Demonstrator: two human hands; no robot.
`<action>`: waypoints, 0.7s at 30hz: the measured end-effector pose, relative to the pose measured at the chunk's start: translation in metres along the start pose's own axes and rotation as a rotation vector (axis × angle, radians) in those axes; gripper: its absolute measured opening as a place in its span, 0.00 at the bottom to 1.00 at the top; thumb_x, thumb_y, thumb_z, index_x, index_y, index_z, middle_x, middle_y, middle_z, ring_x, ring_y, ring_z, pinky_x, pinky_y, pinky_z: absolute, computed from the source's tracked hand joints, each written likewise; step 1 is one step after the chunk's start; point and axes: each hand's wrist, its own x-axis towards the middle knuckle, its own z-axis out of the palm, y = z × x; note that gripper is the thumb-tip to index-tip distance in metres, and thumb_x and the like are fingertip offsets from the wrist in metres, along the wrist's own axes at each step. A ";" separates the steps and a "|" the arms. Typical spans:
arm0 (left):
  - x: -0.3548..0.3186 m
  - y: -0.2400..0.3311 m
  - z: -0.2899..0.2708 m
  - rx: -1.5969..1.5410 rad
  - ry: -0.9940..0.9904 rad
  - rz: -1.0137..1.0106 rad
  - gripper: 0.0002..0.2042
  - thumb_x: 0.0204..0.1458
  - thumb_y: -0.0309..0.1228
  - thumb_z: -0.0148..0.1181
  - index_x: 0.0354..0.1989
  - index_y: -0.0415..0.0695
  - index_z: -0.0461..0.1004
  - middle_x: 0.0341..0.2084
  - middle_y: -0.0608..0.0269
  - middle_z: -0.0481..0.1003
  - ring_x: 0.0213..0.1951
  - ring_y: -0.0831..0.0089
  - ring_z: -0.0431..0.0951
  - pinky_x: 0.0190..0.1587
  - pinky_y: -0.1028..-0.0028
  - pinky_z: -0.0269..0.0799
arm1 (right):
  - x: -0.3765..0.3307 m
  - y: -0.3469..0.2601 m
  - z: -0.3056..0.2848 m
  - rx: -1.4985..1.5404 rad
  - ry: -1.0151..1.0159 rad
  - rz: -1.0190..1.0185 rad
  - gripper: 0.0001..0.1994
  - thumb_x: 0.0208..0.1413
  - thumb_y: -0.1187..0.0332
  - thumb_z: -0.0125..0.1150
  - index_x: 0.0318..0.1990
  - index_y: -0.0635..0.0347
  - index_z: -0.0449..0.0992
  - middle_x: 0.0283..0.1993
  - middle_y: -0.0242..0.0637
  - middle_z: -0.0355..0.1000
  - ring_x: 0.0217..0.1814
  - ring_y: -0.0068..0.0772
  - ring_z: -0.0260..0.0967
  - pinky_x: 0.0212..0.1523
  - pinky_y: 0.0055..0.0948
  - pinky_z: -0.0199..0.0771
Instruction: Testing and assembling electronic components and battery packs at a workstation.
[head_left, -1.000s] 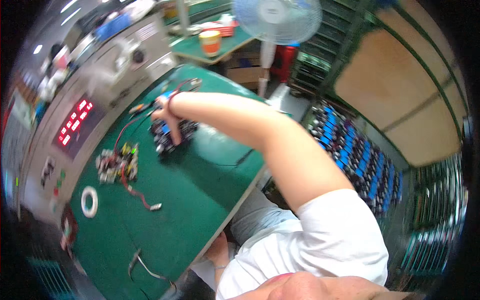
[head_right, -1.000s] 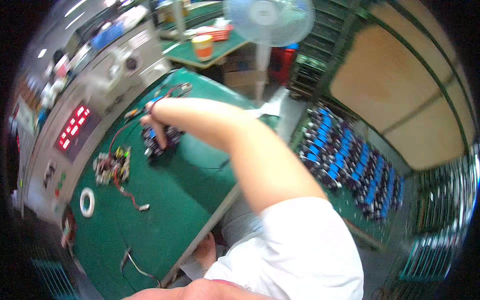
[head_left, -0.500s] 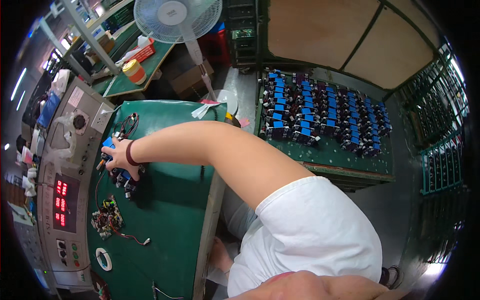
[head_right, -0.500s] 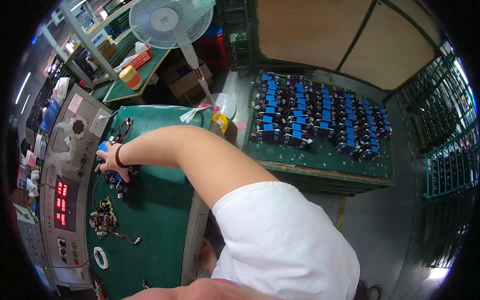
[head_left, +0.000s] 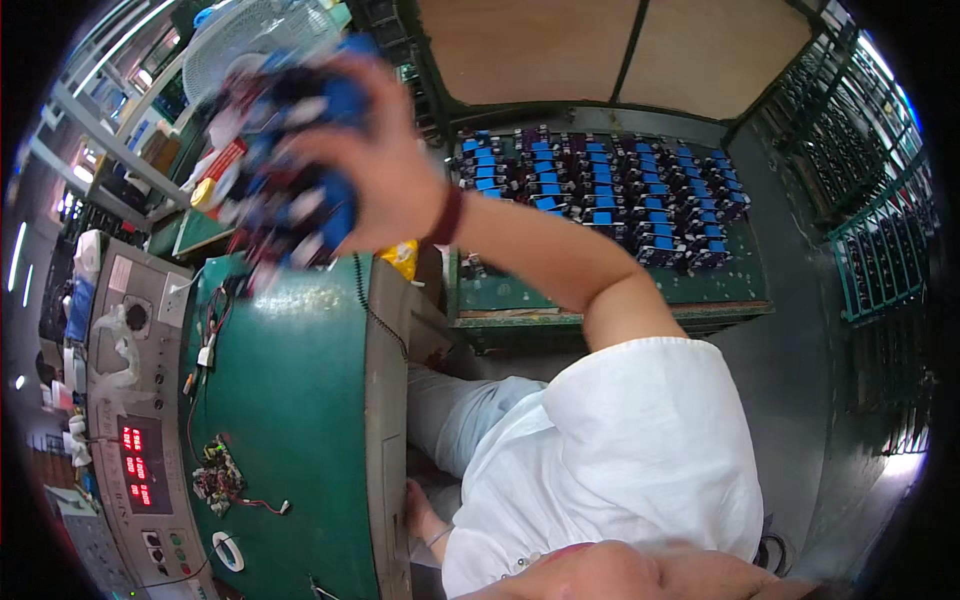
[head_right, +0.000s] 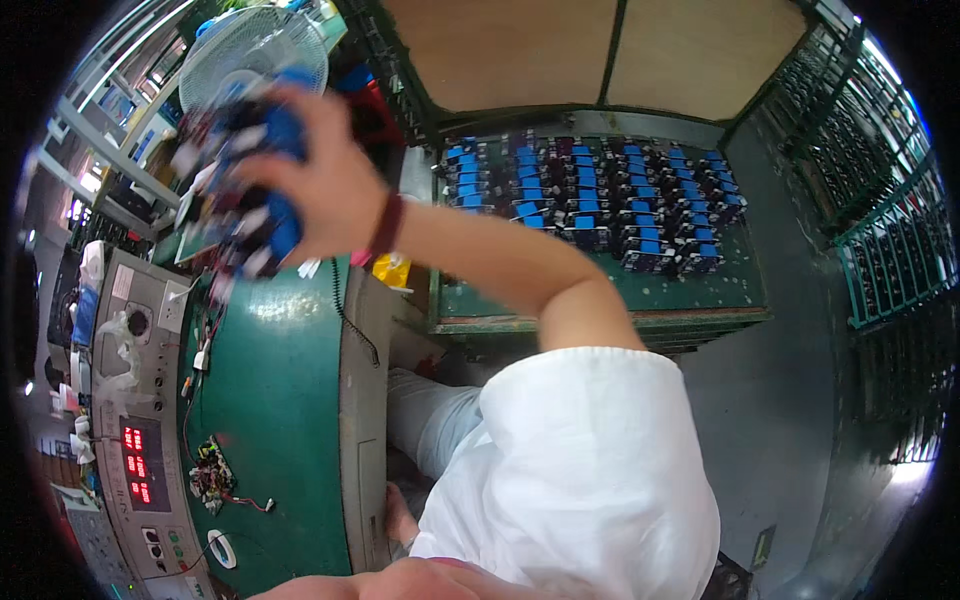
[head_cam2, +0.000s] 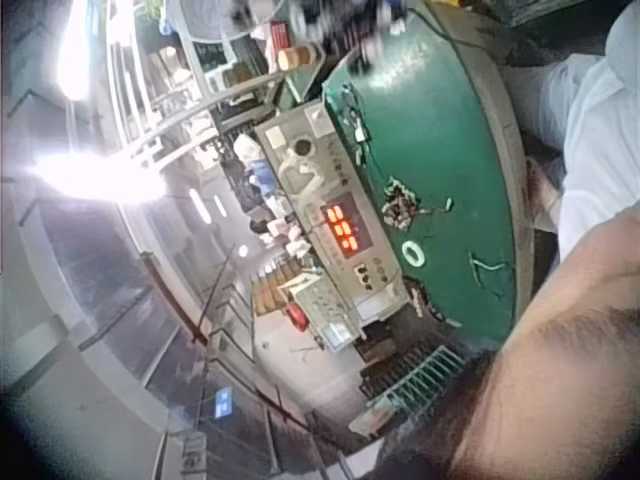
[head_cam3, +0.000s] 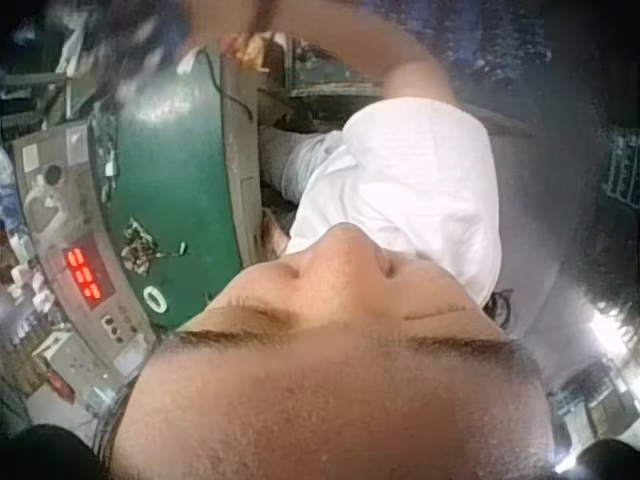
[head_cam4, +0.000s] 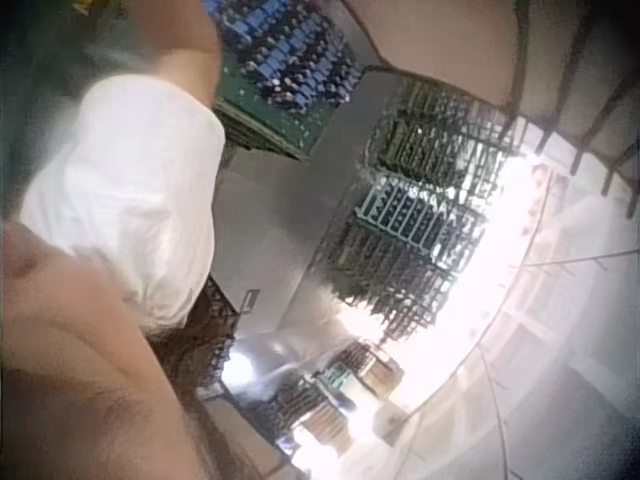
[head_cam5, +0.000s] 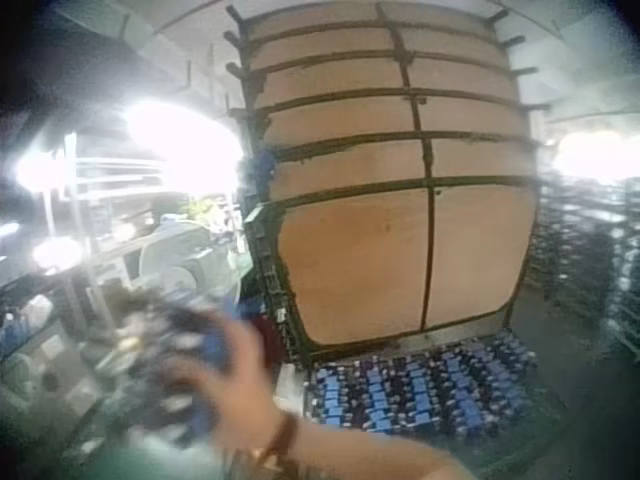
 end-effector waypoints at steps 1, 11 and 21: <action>-0.003 -0.004 0.003 0.022 0.026 0.047 0.31 0.69 0.50 0.36 0.71 0.40 0.63 0.71 0.52 0.64 0.73 0.57 0.57 0.67 0.47 0.53 | 0.002 0.011 -0.044 -0.128 -0.001 0.003 0.46 0.16 0.47 0.88 0.56 0.35 0.77 0.76 0.57 0.48 0.75 0.73 0.46 0.73 0.63 0.56; 0.081 0.068 -0.024 -0.016 -0.120 -0.229 0.28 0.71 0.45 0.36 0.69 0.37 0.65 0.70 0.49 0.64 0.71 0.53 0.61 0.65 0.44 0.56 | -0.041 0.029 -0.449 -1.200 -0.317 0.043 0.48 0.22 0.58 0.88 0.63 0.33 0.74 0.78 0.51 0.48 0.76 0.67 0.47 0.71 0.59 0.61; 0.100 0.082 -0.021 0.002 -0.056 -0.220 0.26 0.71 0.40 0.41 0.70 0.36 0.65 0.69 0.48 0.65 0.71 0.51 0.60 0.67 0.43 0.55 | -0.186 -0.013 -0.678 -1.224 -1.354 0.661 0.48 0.15 0.65 0.83 0.58 0.33 0.72 0.79 0.46 0.47 0.76 0.75 0.46 0.66 0.62 0.72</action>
